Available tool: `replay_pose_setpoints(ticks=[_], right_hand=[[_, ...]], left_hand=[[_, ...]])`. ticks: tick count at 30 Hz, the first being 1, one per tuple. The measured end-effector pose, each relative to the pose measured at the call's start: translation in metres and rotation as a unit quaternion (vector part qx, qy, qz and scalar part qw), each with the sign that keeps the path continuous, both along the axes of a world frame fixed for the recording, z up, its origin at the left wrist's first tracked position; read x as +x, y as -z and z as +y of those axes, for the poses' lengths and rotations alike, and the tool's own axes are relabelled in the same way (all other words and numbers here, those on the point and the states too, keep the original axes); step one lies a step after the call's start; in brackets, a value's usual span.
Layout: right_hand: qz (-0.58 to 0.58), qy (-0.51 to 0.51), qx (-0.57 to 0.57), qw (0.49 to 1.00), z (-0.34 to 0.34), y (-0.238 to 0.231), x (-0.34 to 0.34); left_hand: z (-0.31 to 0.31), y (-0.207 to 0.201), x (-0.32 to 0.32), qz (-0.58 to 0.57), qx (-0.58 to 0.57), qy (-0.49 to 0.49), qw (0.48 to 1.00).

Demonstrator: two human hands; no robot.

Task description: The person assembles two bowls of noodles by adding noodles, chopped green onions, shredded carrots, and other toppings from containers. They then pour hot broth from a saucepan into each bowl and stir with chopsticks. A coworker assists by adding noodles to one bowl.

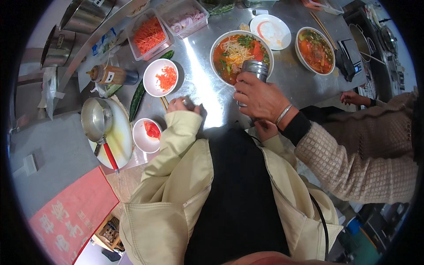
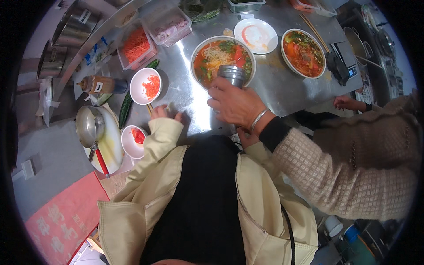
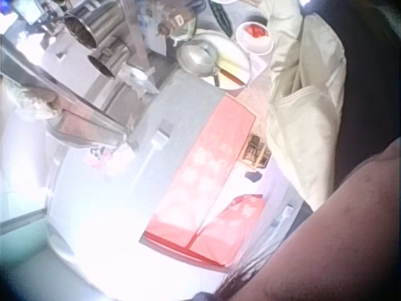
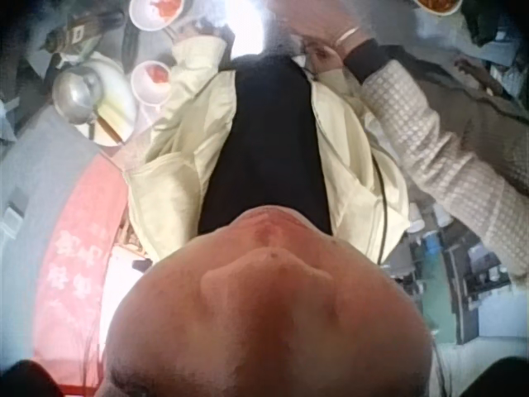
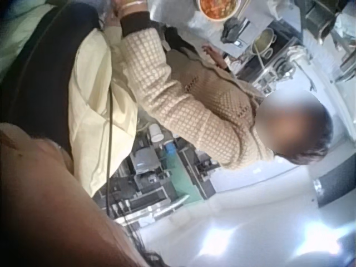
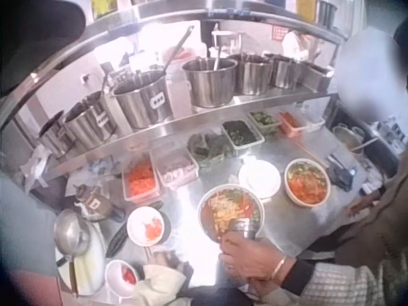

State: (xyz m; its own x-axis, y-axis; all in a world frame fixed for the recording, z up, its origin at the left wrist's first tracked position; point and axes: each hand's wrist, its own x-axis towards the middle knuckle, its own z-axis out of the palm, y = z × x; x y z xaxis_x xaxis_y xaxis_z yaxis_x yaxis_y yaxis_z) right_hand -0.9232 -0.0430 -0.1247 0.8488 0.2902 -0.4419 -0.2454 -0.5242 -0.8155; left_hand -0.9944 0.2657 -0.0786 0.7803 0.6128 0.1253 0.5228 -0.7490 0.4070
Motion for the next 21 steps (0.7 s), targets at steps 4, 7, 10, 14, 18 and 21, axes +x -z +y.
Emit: replay_pose_setpoints(ticks=[4, 7, 10, 14, 18, 21], right_hand=[[-0.068, -0.048, 0.113, 0.990, 0.013, -0.001, -0.004], [-0.117, -0.052, 0.143, 0.981, 0.019, -0.003, -0.006], [-0.115, -0.046, 0.143, 0.982, 0.017, -0.003, -0.009], [-0.112, 0.020, 0.192, 0.975, 0.007, -0.001, 0.002], [-0.030, 0.106, 0.289, 0.951, 0.016, 0.005, 0.043], [0.009, 0.167, 0.412, 0.896, 0.045, 0.008, 0.088]], left_hand=[[0.003, 0.016, -0.026, 0.092, 0.119, -0.067, 0.986], [0.002, 0.024, -0.026, 0.061, 0.128, -0.080, 0.987], [-0.002, 0.021, -0.025, 0.047, 0.127, -0.090, 0.987], [-0.009, 0.005, -0.018, -0.034, 0.097, -0.008, 0.995], [-0.032, 0.008, 0.032, -0.170, -0.437, -0.012, 0.883], [-0.032, 0.019, 0.099, -0.269, -0.665, -0.011, 0.697]])
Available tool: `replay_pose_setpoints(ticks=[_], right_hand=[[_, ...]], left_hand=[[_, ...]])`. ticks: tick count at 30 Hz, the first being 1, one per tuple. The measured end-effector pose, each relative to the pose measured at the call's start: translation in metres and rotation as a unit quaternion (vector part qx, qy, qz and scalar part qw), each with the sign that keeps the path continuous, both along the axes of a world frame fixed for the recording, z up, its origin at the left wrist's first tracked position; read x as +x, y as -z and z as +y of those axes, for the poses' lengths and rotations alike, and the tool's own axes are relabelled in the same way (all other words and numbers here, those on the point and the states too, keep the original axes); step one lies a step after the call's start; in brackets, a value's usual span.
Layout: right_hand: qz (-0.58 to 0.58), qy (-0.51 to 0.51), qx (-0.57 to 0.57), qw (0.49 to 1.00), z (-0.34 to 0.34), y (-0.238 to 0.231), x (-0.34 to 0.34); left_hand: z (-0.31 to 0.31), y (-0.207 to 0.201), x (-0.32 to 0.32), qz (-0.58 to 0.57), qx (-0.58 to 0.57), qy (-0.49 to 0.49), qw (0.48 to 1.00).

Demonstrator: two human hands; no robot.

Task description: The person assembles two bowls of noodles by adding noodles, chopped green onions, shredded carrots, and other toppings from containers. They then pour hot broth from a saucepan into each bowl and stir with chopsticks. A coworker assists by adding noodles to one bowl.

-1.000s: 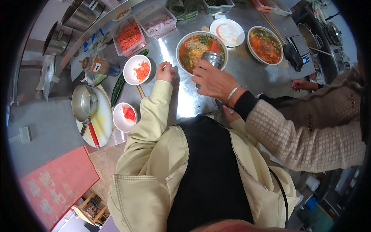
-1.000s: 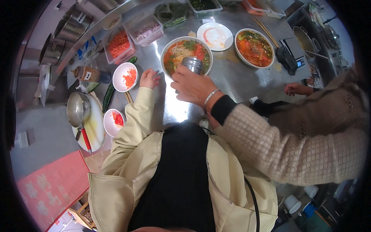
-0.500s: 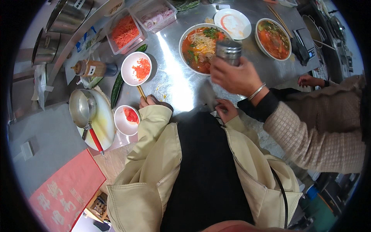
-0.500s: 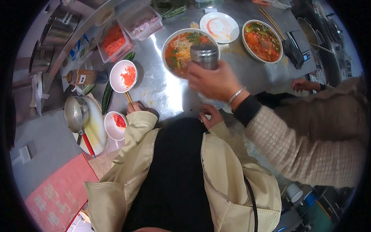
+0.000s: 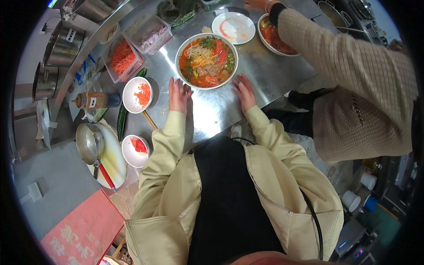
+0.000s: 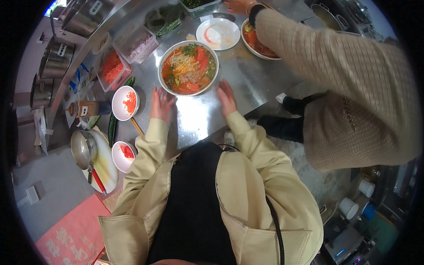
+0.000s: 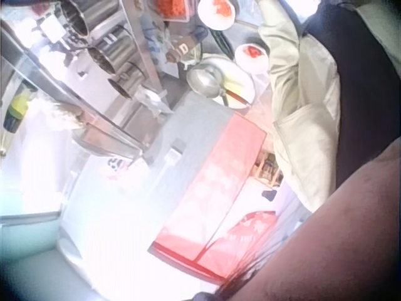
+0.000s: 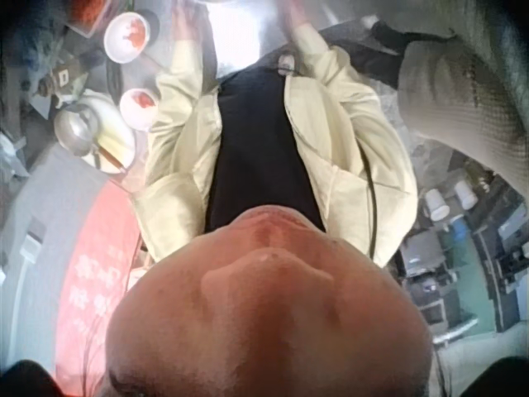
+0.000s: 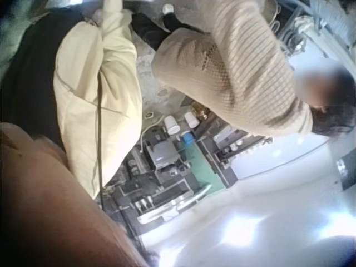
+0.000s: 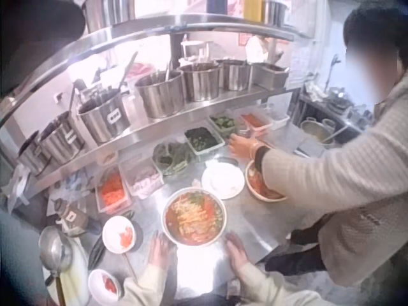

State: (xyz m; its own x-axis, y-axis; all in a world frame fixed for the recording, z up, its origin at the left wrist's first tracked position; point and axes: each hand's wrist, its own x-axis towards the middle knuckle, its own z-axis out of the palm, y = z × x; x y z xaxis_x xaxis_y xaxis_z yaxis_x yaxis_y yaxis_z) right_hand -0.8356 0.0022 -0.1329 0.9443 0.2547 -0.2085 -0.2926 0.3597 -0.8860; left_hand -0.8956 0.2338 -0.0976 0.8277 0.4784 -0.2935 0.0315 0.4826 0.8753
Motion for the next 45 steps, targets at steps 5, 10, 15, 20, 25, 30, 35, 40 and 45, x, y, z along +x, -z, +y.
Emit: replay_pose_setpoints(ticks=[5, 10, 15, 20, 25, 30, 35, 40, 45], right_hand=[[0.045, 0.023, 0.132, 0.990, 0.041, -0.003, 0.033], [0.071, 0.045, 0.137, 0.987, 0.053, -0.009, 0.025], [0.067, 0.044, 0.139, 0.987, 0.057, -0.012, 0.023], [0.059, 0.037, 0.126, 0.990, 0.057, -0.012, 0.024], [0.060, 0.030, 0.123, 0.990, 0.056, -0.008, 0.025], [0.056, 0.016, 0.152, 0.987, 0.054, -0.003, 0.028], [0.078, 0.024, 0.110, 0.991, 0.044, -0.002, 0.019], [0.086, 0.023, 0.072, 0.993, 0.000, -0.007, -0.016], [0.086, 0.010, 0.076, 0.993, -0.069, -0.013, -0.076]], left_hand=[[0.030, 0.003, 0.089, -0.045, 0.125, 0.044, 0.990], [0.069, -0.031, 0.144, -0.045, 0.588, 0.123, 0.798], [0.064, -0.053, 0.168, -0.060, 0.680, 0.182, 0.708], [0.065, -0.062, 0.164, -0.127, 0.725, 0.178, 0.653], [0.075, -0.056, 0.155, -0.043, 0.669, 0.254, 0.698], [0.086, -0.057, 0.140, 0.078, 0.324, 0.172, 0.927], [0.068, -0.036, 0.098, 0.083, 0.183, 0.019, 0.979], [0.044, -0.012, 0.083, 0.087, 0.124, -0.087, 0.985], [0.011, 0.006, 0.060, 0.054, -0.179, 0.099, 0.977]])
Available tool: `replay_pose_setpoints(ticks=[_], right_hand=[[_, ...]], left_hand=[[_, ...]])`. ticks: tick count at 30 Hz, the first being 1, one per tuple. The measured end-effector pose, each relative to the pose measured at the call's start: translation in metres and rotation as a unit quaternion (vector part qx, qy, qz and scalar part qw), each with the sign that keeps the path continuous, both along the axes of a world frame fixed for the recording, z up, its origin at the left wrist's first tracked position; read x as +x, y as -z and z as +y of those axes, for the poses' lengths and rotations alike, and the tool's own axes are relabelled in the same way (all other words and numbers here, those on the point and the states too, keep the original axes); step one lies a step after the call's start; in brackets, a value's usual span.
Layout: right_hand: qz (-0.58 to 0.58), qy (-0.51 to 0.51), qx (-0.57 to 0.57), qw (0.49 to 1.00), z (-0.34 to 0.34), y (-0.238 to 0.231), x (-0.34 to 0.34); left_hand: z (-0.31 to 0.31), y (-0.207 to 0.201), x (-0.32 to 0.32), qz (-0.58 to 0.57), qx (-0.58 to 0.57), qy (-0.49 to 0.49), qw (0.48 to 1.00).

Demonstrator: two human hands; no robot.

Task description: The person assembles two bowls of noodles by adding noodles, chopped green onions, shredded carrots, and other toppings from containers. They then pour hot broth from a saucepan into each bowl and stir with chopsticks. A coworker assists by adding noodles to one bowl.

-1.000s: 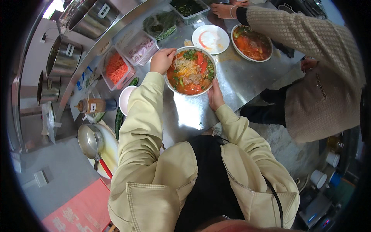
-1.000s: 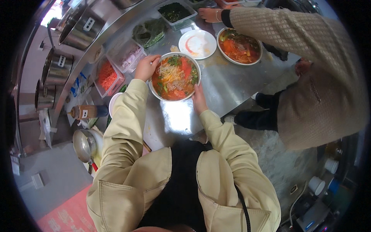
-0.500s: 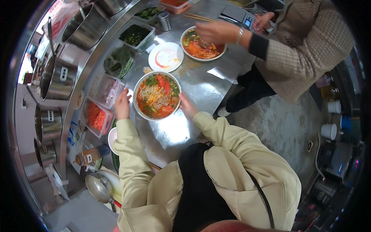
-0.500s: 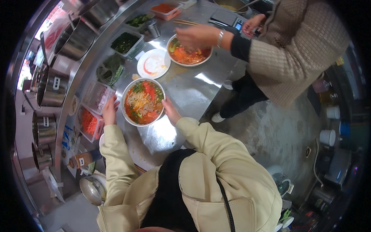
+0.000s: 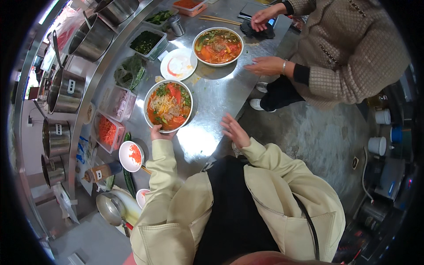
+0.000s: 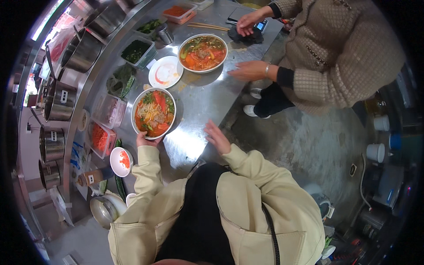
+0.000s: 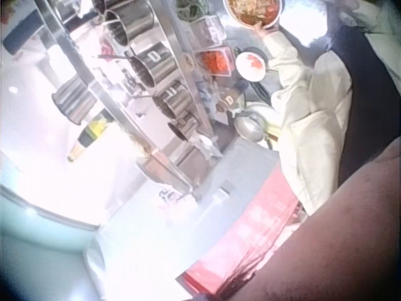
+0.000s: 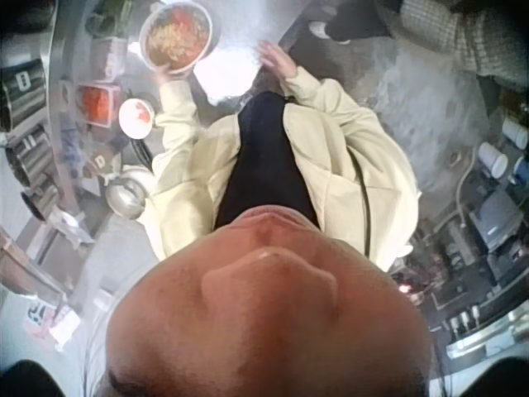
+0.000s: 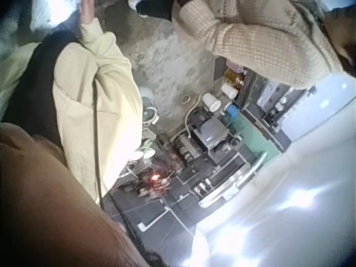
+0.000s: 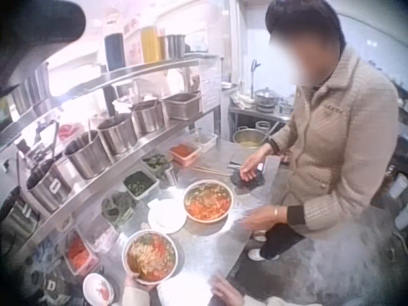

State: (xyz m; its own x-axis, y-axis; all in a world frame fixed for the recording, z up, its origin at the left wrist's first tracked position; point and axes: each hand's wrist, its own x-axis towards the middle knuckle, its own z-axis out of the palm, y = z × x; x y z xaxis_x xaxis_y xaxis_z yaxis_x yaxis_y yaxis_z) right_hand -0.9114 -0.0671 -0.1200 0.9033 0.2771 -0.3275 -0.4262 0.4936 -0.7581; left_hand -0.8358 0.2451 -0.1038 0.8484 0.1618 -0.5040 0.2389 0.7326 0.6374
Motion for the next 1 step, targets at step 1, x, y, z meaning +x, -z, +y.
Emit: replay_pose_setpoints(ticks=[1], right_hand=[[0.011, -0.001, -0.001, 1.000, -0.0124, 0.0012, -0.0107]], left_hand=[[-0.0015, 0.0023, 0.0001, 0.008, -0.008, -0.020, 1.000]])
